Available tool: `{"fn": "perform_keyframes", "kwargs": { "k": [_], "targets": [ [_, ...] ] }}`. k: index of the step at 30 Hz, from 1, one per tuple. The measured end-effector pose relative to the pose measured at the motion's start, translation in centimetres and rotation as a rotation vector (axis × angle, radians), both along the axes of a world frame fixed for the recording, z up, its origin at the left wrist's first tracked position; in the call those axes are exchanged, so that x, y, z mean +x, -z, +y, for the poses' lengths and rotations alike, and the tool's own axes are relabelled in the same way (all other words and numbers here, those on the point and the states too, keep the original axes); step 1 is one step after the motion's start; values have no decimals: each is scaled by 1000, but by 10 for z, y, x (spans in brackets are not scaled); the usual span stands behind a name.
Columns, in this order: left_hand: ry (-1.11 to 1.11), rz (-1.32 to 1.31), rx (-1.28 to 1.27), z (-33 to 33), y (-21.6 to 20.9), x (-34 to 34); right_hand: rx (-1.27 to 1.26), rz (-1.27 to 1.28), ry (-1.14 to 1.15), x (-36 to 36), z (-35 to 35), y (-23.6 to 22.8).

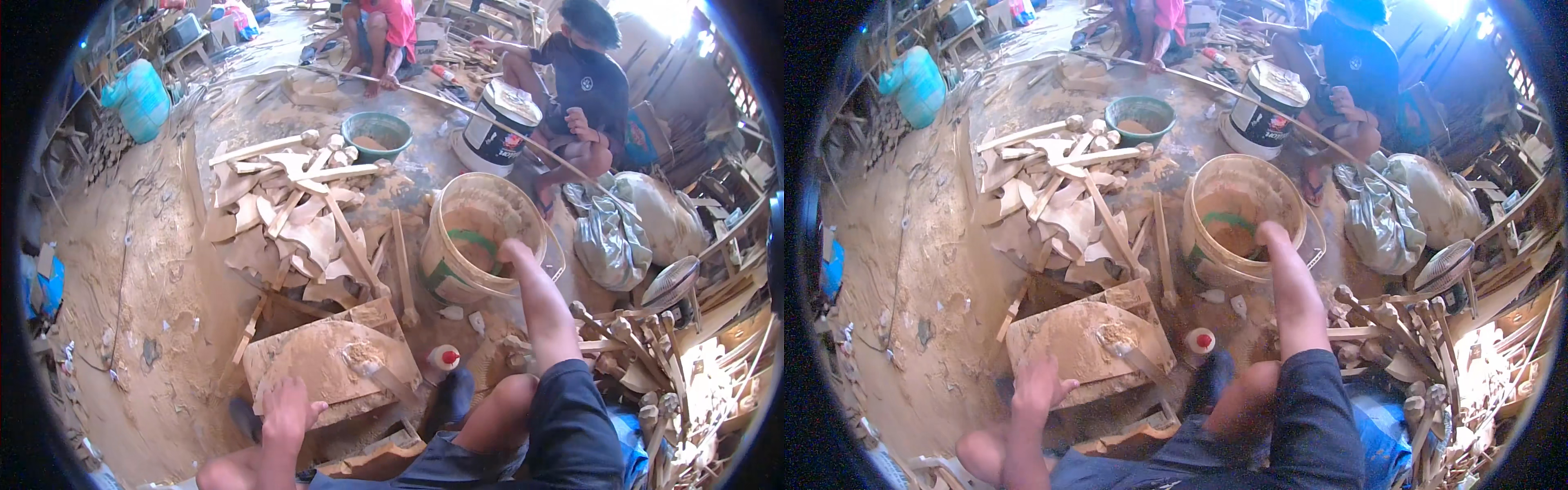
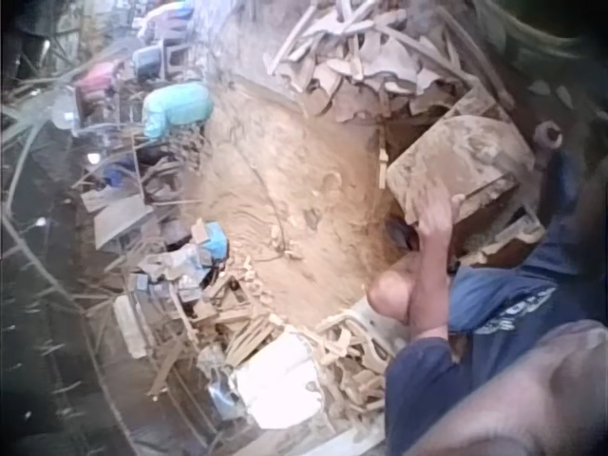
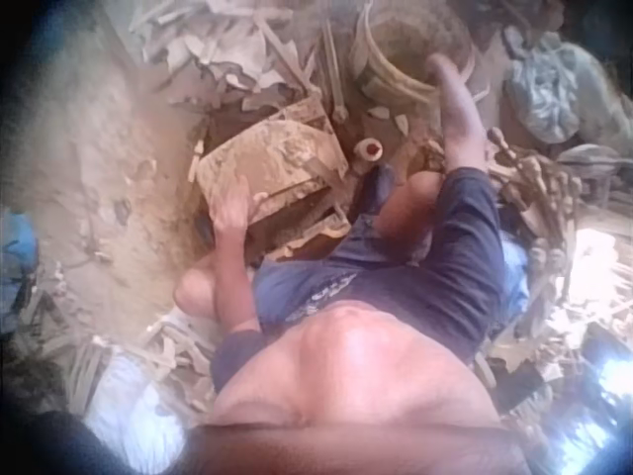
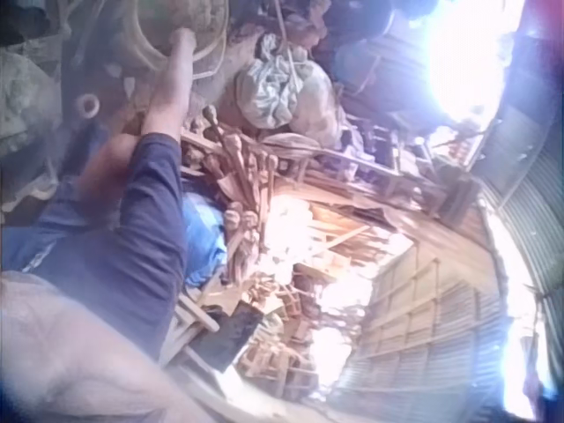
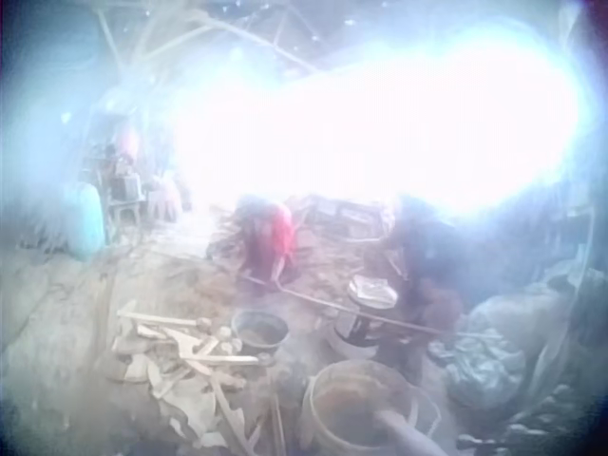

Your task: The person applies glue from a tube onto a wooden carving and then spreads sawdust over the glue using a brush and hands.

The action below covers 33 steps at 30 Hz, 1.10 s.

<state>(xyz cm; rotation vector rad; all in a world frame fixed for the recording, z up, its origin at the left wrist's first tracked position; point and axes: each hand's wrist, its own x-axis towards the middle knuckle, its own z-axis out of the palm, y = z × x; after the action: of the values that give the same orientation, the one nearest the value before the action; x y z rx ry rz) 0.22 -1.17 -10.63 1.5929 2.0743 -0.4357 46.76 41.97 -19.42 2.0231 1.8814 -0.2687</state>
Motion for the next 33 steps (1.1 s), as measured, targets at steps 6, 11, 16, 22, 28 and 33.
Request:
{"fn": "perform_keyframes", "kwargs": {
  "k": [6,11,16,22,28,33],
  "targets": [
    [78,-12,23,25,20,17,-104,122,201,85,52,14],
    [17,26,34,9,11,6,40,926,608,21,14,-10],
    [76,-60,69,19,14,17,310,881,481,64,-9,-71],
    [74,-74,52,5,4,8,261,966,425,27,-38,-116],
    [94,-94,42,0,12,4,169,1080,274,56,-33,-126],
    [79,-59,30,-8,3,5,37,1226,422,39,-44,-150]
  ]
}}
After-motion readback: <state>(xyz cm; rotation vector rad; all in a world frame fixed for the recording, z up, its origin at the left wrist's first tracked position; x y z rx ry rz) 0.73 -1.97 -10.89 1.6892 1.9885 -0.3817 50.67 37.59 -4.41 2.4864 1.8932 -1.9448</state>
